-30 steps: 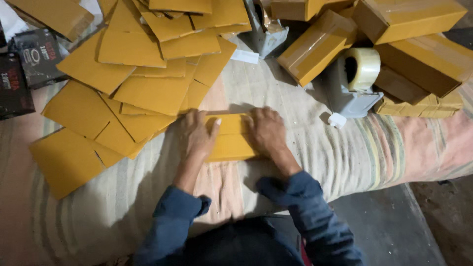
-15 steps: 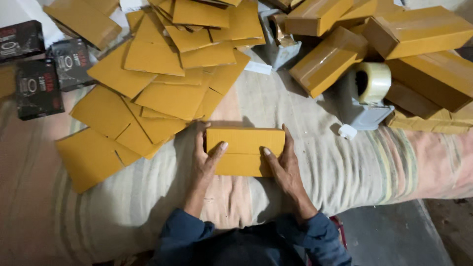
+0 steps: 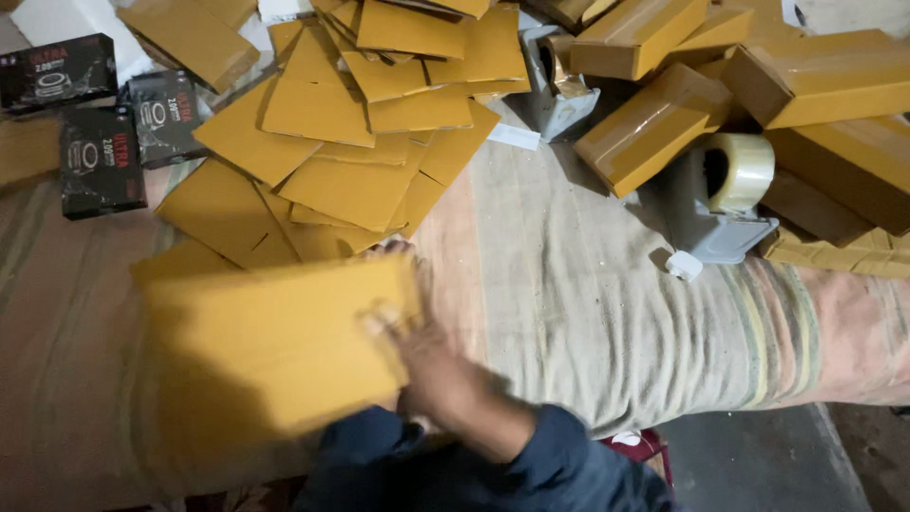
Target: The person folds flat cardboard boxes into open boxes one at a time, pressing the sides and flaps to set the creases, and places each finished box onto the pile on the padded work surface.
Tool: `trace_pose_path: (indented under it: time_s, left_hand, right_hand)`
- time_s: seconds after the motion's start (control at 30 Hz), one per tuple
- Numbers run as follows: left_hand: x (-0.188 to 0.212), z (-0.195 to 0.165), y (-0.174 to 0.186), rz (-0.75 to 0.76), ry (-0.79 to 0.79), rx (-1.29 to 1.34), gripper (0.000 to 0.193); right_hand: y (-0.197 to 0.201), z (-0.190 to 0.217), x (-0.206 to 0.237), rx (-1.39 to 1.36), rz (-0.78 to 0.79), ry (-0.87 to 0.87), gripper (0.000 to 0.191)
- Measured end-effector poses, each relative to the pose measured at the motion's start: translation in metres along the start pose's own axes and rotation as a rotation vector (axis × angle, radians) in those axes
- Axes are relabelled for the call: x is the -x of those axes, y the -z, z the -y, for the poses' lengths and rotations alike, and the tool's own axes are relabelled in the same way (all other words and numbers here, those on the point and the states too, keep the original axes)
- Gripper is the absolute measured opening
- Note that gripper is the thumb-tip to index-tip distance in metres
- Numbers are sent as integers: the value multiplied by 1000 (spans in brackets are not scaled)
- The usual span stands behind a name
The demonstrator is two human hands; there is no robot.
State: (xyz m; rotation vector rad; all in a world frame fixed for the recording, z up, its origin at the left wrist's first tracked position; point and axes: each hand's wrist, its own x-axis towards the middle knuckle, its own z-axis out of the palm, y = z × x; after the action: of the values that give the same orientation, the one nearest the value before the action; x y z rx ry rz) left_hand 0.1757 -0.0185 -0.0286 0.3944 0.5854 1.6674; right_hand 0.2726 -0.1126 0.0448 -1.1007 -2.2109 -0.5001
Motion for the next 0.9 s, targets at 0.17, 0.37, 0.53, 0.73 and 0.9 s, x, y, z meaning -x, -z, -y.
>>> trace_pose_path:
  time_s: [0.17, 0.37, 0.53, 0.73, 0.9]
  left_hand:
    - [-14, -23, -12, 25, -73, 119, 75]
    - [-28, -32, -3, 24, 64, -1, 75]
    - [-31, -26, -1, -275, -130, -411, 61]
    - [34, -71, 37, -584, -278, -507, 25]
    - [122, -143, 41, -194, -824, -869, 29]
  right_hand:
    - [18, 57, 9, -1073, 496, 224, 44]
    - [34, -5, 11, -1213, 599, -159, 47]
    - [-10, -59, 74, -1289, 438, -747, 29]
    - [-45, -73, 105, -1625, 212, -1013, 33]
    - [-29, -76, 85, -1701, 140, -1168, 49]
